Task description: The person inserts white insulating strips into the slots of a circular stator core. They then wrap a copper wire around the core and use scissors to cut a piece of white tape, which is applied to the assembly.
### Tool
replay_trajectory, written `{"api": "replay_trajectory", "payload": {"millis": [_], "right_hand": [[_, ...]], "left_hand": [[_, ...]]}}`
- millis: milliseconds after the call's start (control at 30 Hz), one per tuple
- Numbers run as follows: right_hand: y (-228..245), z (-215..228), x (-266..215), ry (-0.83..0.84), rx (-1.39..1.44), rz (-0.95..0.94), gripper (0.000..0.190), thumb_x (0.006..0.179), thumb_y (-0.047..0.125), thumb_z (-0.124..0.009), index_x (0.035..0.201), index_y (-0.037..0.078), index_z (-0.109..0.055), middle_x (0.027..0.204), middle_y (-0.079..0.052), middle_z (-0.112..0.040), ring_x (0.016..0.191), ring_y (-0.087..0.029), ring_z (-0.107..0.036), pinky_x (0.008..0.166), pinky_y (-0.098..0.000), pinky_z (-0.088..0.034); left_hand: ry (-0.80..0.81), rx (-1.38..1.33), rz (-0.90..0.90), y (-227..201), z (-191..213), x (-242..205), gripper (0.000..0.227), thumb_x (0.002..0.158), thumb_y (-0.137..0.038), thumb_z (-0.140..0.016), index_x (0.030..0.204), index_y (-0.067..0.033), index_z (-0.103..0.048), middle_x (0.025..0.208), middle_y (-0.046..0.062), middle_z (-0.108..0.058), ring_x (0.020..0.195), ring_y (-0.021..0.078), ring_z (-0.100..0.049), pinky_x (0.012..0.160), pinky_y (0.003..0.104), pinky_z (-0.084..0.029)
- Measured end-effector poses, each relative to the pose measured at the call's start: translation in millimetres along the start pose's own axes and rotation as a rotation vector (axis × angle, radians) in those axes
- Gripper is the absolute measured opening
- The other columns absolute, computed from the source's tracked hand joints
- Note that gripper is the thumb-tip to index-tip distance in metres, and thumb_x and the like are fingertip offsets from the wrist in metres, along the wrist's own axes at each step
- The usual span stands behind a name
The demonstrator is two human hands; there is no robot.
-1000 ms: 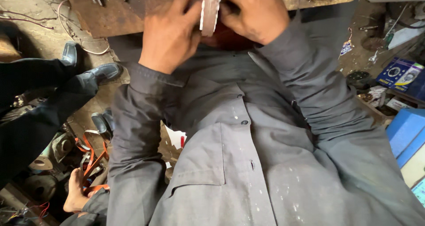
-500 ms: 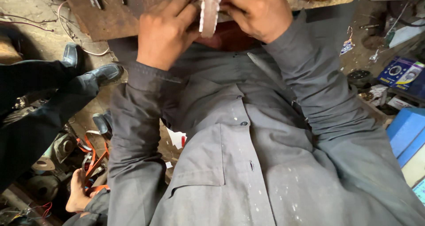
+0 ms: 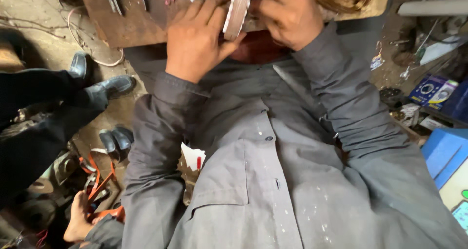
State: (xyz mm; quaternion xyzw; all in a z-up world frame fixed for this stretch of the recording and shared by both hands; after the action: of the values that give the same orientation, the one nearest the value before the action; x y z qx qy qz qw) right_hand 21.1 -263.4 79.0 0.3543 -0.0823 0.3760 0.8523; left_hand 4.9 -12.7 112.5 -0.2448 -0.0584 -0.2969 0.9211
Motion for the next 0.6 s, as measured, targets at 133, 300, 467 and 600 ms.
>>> {"api": "replay_trajectory", "payload": {"millis": [133, 300, 467, 600], "right_hand": [[-16, -16, -6, 0.035, -0.065, 0.047, 0.018, 0.075, 0.011, -0.073, 0.087, 0.006, -0.060, 0.093, -0.017, -0.051, 0.089, -0.038, -0.054, 0.074, -0.0481, -0.047], [-2, -11, 4, -0.075, -0.055, 0.022, 0.015, 0.080, 0.011, -0.072, 0.093, 0.008, -0.065, 0.096, -0.014, -0.057, 0.088, -0.036, -0.058, 0.075, -0.0453, -0.050], [10, 3, 12, -0.077, -0.026, 0.020, 0.025, 0.081, 0.010, -0.078, 0.105, 0.011, -0.074, 0.100, -0.010, -0.063, 0.087, -0.031, -0.062, 0.074, -0.0403, -0.053], [9, 4, 16, -0.090, -0.028, 0.046, 0.023, 0.080, 0.011, -0.078, 0.102, 0.010, -0.072, 0.102, -0.010, -0.063, 0.090, -0.032, -0.064, 0.077, -0.0405, -0.054]], "left_hand": [[0.059, 0.036, 0.067, -6, 0, -6, 0.049, 0.085, -0.040, -0.085, 0.110, -0.0029, -0.065, 0.125, 0.013, -0.065, 0.100, 0.0343, -0.062, 0.079, 0.045, -0.051], [0.082, 0.029, 0.135, -18, 2, 5, 0.054, 0.072, -0.037, -0.082, 0.110, -0.0027, -0.067, 0.110, 0.013, -0.066, 0.098, 0.0342, -0.064, 0.077, 0.046, -0.051], [-0.083, 0.037, 0.070, -23, 4, 5, 0.048, 0.081, -0.035, -0.080, 0.114, -0.0033, -0.065, 0.122, 0.012, -0.067, 0.106, 0.0313, -0.064, 0.084, 0.043, -0.052], [-0.012, -0.072, 0.140, -21, 6, 10, 0.048, 0.079, -0.036, -0.080, 0.111, -0.0036, -0.066, 0.121, 0.010, -0.068, 0.102, 0.0313, -0.064, 0.081, 0.044, -0.051]]}}
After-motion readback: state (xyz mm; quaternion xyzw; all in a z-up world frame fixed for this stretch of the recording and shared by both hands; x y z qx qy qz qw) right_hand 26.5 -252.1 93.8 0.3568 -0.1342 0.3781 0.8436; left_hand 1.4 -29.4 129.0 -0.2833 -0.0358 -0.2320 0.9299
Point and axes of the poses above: each hand's wrist, its own x-axis towards the middle knuckle, its own z-axis out of the back of the hand, y = z × x, the point moved 1 cm from there along x, towards the middle knuckle
